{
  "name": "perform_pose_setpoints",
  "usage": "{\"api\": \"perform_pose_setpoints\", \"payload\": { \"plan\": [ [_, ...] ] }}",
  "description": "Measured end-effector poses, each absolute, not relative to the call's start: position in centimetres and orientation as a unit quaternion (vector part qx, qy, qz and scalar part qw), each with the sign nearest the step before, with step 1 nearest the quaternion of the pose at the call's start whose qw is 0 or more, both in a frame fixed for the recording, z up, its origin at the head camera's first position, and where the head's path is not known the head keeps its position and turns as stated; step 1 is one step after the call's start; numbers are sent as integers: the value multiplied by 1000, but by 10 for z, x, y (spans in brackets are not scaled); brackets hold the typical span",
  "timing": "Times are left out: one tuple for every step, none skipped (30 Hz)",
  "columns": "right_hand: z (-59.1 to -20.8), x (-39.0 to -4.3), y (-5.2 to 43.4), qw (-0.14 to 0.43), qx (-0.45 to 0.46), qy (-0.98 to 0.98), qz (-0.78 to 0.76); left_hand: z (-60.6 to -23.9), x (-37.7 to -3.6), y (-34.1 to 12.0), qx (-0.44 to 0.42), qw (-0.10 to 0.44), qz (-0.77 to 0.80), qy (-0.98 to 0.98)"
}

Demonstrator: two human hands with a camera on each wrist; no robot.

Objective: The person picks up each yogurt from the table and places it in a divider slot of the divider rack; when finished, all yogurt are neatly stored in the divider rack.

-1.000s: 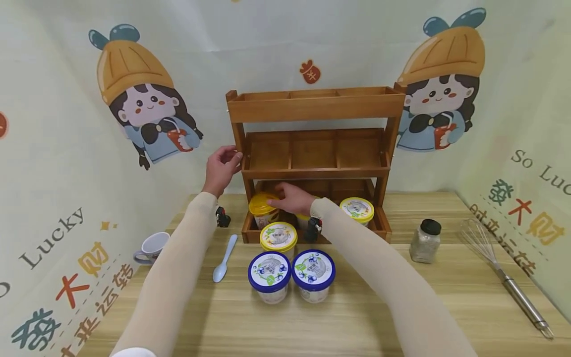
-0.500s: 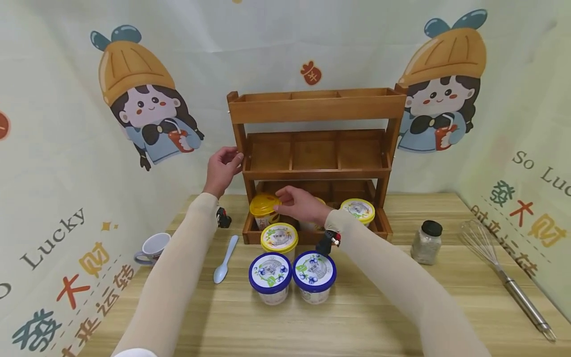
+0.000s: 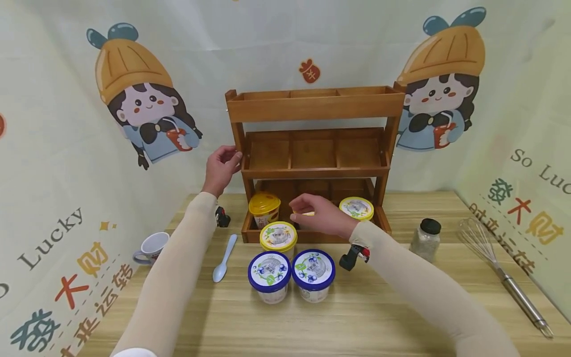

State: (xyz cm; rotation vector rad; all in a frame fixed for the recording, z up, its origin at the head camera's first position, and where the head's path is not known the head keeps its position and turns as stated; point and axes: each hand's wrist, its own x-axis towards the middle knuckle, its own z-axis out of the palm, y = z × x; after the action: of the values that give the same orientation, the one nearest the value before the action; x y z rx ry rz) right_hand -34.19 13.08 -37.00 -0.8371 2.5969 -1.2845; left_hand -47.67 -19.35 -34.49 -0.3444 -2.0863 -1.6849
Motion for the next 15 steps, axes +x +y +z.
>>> {"api": "perform_pose_setpoints", "payload": {
  "plan": [
    [-372, -339, 134, 60, -278, 859, -425, -345, -476, -194, -124, 218, -608, -753],
    [-374, -336, 137, 62, -279, 858, -426, -345, -476, -195, -122, 216, -608, -754],
    [-376, -334, 140, 61, -281, 857, -426, -346, -475, -195, -120, 213, -608, -755],
    [-379, -331, 143, 63, -282, 856, -428, -347, -475, -195, -118, 210, -609, -756],
    [-382, -329, 146, 64, -284, 856, -427, -348, -474, -196, -116, 206, -609, -757],
    [-385, -326, 149, 63, -284, 856, -427, -348, -474, -196, -115, 204, -610, -757],
    [-387, -324, 151, 64, -282, 856, -428, -349, -474, -196, -116, 203, -610, -757],
    [-390, -322, 154, 65, -280, 856, -430, -349, -474, -196, -117, 203, -612, -756],
    [-392, -320, 156, 64, -277, 855, -433, -348, -474, -196, -120, 204, -611, -755],
    [-393, -319, 158, 63, -275, 855, -436, -348, -475, -196, -123, 207, -612, -754],
    [-395, -317, 159, 63, -275, 853, -439, -347, -476, -196, -125, 210, -611, -753],
    [-397, -316, 161, 63, -278, 851, -441, -346, -476, -196, -127, 212, -611, -752],
    [-399, -315, 162, 63, -278, 851, -441, -346, -477, -196, -128, 214, -610, -752],
    [-402, -314, 163, 62, -281, 851, -439, -345, -477, -195, -129, 215, -609, -752],
    [-404, -312, 165, 60, -284, 852, -436, -344, -478, -195, -130, 216, -609, -752]
  ]
}}
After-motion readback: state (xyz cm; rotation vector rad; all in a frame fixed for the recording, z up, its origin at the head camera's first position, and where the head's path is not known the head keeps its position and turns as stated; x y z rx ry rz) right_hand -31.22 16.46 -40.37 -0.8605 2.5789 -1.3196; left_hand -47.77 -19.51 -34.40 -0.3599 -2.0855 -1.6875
